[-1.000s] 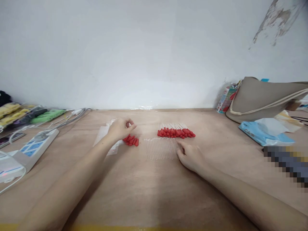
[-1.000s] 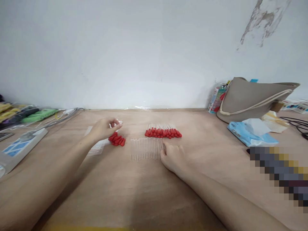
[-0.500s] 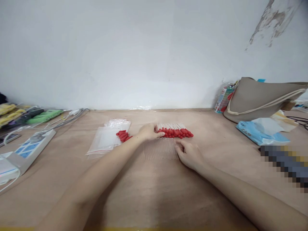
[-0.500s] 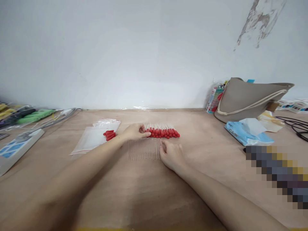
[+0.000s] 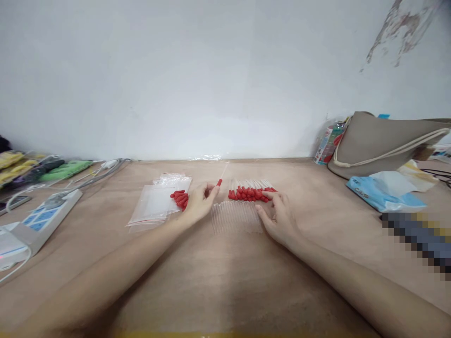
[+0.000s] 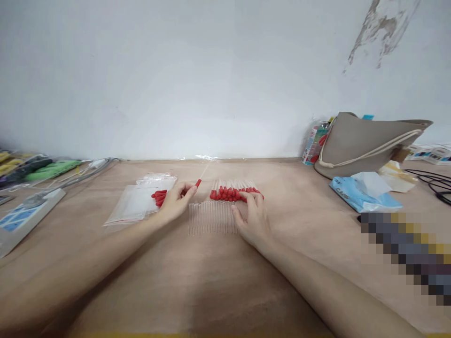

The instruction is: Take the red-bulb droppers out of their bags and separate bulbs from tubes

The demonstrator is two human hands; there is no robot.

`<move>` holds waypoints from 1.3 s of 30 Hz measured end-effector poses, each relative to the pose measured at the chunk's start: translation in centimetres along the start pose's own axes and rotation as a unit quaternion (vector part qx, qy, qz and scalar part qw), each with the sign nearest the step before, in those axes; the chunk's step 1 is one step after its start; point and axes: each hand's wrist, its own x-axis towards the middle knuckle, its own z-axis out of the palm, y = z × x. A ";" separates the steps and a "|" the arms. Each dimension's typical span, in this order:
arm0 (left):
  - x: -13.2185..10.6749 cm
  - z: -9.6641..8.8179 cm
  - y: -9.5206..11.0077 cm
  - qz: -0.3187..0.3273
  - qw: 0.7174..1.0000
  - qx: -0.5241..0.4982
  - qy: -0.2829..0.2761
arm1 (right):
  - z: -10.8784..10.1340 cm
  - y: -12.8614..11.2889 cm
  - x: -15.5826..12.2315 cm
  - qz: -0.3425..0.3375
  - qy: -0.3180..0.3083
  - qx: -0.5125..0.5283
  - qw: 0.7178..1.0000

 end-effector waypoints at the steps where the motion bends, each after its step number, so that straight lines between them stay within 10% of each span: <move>1: -1.1 -0.6 -0.3 0.020 1.000 0.003 -0.004 | -0.1 -0.1 0.1 -0.022 0.025 0.006 0.999; 9: -6.1 -1.7 -2.1 0.272 0.958 0.091 -0.021 | -0.7 -1.9 -0.4 -0.251 -0.031 -0.072 0.965; 29: -6.3 -0.4 -0.1 0.392 0.898 0.186 -0.074 | 0.7 -2.7 -1.2 -0.341 -0.069 -0.038 0.937; 39: -6.6 -1.4 0.1 0.374 0.901 0.148 -0.160 | -0.5 -2.9 -0.9 -0.485 -0.006 -0.103 0.869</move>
